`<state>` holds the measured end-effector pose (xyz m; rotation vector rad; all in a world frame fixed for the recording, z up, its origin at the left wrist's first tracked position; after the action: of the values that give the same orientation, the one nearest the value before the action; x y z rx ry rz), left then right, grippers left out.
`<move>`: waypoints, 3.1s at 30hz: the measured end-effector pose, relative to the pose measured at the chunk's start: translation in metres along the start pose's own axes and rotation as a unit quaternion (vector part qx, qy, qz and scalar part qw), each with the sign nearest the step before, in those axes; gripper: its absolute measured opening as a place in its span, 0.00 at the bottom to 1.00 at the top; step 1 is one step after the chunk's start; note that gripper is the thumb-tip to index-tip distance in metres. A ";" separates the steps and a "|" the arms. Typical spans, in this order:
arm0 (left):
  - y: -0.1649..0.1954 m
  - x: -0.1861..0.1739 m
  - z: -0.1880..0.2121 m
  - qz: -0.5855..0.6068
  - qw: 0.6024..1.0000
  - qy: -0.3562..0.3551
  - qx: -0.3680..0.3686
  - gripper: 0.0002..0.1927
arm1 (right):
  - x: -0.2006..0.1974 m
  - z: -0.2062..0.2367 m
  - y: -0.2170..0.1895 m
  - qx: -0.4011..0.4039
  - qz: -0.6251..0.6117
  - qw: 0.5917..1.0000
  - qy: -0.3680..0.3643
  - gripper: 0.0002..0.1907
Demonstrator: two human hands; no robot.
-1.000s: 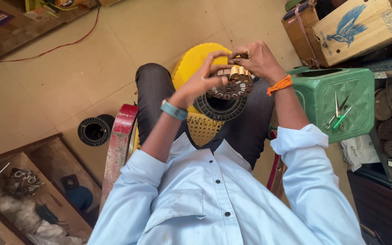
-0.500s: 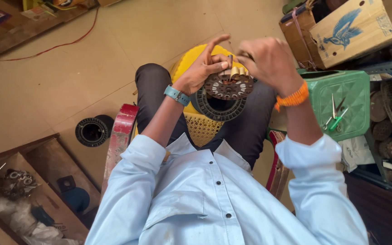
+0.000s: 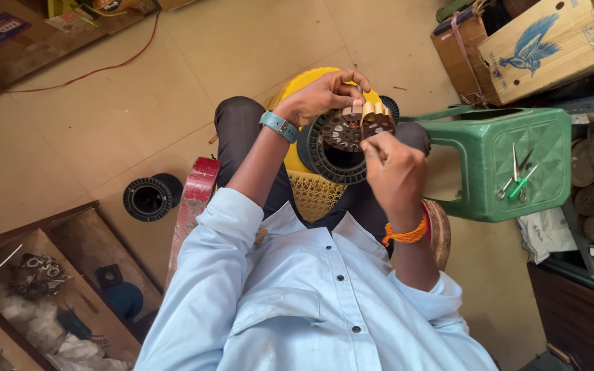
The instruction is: The person sits in a chair with an electric motor armature on their lap and sands its commutator and slots using a small piece of sandpaper, working it by hand around the part. They occasionally pick up a green-handled screwdriver to scrape or adjust the slots, then resume sanding and turning the armature.
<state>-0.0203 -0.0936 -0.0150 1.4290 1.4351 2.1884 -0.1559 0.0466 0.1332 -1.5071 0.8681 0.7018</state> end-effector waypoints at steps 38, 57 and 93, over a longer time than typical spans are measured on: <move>-0.033 0.096 0.036 -0.443 0.785 0.398 0.170 0.23 | -0.032 -0.097 0.070 -0.145 -0.072 0.984 -0.070 0.03; -0.010 0.018 0.024 0.034 0.985 0.167 0.012 0.38 | 0.045 -0.153 0.103 -0.109 0.059 0.969 -0.214 0.11; 0.006 0.015 0.016 -0.086 0.975 0.175 0.110 0.13 | 0.033 0.024 0.024 0.015 -0.064 0.997 0.045 0.04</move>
<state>-0.0137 -0.0781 0.0002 0.9558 1.8908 2.3094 -0.1568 0.0657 0.0898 -1.5618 0.8373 0.5278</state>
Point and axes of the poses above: each hand's wrist, its own z-axis away from the middle knuckle, its own x-axis out of the palm, y = z × x, the point moved 1 cm from there along -z, towards the middle knuckle, and after that the axes turned 3 degrees about y, right-handed, at the moved point
